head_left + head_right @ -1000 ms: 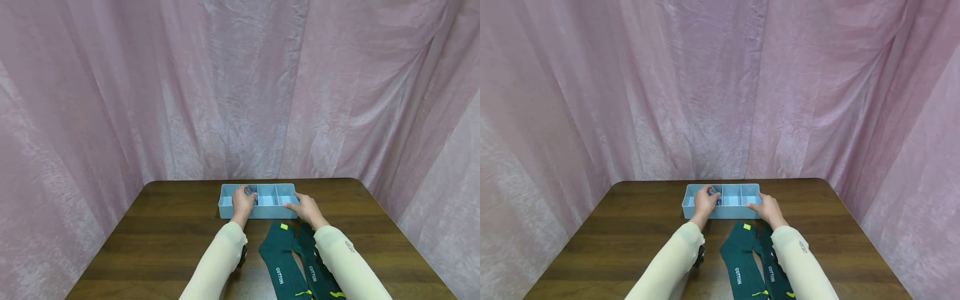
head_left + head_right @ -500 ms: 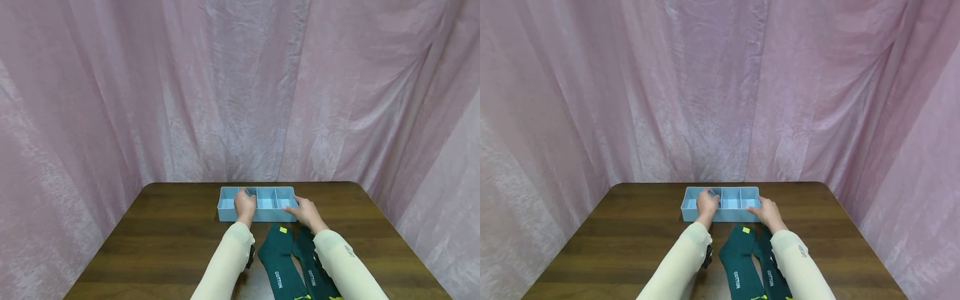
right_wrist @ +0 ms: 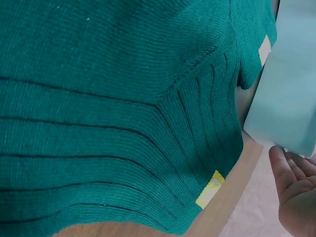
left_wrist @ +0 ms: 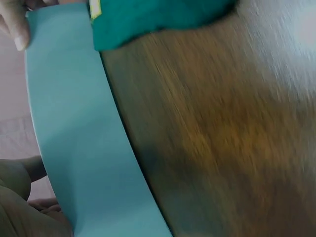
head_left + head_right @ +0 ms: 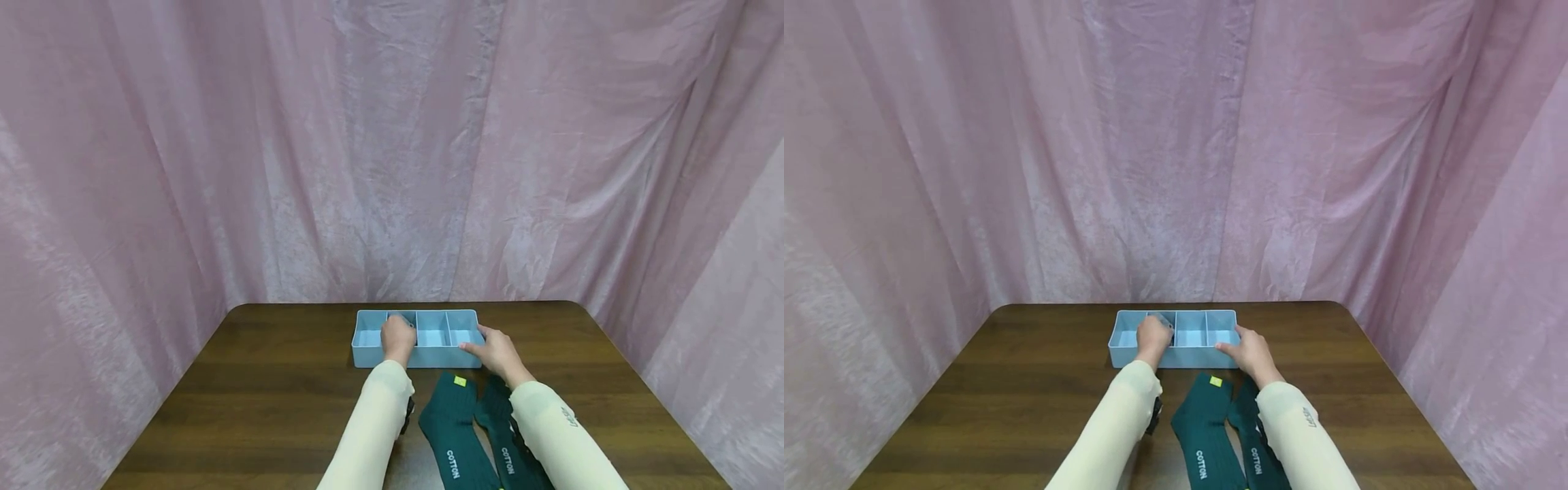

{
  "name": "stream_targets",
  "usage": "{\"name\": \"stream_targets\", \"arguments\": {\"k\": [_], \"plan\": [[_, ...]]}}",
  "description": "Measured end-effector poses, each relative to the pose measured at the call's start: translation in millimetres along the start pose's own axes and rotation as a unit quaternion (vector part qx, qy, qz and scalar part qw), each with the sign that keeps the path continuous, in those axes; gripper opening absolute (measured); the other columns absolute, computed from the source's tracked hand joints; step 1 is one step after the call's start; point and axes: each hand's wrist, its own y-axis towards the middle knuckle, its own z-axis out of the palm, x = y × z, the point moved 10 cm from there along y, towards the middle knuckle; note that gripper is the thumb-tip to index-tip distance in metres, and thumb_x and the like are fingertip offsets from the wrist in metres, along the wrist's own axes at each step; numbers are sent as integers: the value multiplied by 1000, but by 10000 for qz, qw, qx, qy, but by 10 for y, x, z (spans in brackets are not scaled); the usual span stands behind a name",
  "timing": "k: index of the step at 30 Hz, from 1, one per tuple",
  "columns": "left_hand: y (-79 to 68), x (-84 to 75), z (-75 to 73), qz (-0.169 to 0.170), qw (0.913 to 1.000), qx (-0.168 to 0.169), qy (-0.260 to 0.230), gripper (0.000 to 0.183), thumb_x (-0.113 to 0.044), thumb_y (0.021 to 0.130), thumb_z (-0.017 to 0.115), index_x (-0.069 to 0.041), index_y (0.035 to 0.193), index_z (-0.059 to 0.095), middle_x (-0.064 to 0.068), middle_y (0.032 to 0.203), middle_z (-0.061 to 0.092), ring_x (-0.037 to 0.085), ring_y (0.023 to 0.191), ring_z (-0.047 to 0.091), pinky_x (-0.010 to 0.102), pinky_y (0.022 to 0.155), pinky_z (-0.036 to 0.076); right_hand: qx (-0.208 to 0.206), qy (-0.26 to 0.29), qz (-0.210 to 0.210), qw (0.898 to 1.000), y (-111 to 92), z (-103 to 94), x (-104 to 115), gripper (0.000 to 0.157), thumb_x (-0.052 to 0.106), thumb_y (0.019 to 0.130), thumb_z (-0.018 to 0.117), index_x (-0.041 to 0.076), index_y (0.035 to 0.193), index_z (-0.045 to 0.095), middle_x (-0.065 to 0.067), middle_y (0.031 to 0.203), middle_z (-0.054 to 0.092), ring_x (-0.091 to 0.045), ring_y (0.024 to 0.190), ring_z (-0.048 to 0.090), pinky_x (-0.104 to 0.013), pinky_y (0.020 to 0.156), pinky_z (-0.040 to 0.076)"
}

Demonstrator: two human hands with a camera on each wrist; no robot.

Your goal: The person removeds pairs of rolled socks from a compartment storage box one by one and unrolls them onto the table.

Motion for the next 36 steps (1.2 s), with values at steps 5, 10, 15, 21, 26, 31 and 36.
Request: {"name": "stream_targets", "arguments": {"k": [5,10,15,21,26,31,36], "plan": [[28,4,60,-11,9974,230,685,27,-1,88,61,-6,63,55,8,64,56,22,62,56,35,56,48,-11,-33,1,10000,-3,-3,4,76,34,94,69,-7,149,36,-29,148,41,-45,133,43,-58,103,38],[51,17,174,99,9906,440,1288,18,-3,91,61,-3,76,72,16,86,70,32,82,68,42,65,56,14,-16,-6,10000,-12,19,5,77,35,94,69,-7,149,36,-29,148,41,-45,133,43,-58,103,38],[45,-23,197,320,9872,571,1451,29,-2,92,60,-7,63,67,12,75,67,27,72,66,39,58,54,-10,-2,-25,10000,-12,-6,22,76,34,94,69,-7,149,36,-28,148,41,-44,132,44,-57,103,39],[78,42,291,-35,9806,1028,1668,15,-7,95,59,-2,87,71,12,80,64,24,69,62,37,55,51,27,-32,-24,10000,-9,-5,21,75,34,95,68,-8,148,37,-28,148,41,-45,133,42,-58,104,38],[86,96,262,35,9831,856,1616,21,-6,93,62,-7,72,66,9,74,62,22,67,60,37,52,48,79,8,-10,10000,-11,45,34,74,34,95,69,-8,148,37,-28,148,41,-45,133,43,-58,103,38],[96,68,184,341,9917,535,1118,35,-2,87,65,-12,57,50,7,58,54,21,59,52,36,49,42,39,-2,-59,10000,-8,35,69,75,33,95,68,-8,149,35,-29,147,43,-44,130,47,-57,102,40],[107,61,87,448,9975,244,498,15,-3,85,68,-4,71,61,13,71,63,25,63,56,39,53,45,-15,-94,-121,9999,8,32,73,74,32,95,68,-10,148,36,-31,145,43,-45,130,46,-57,102,40]]}}
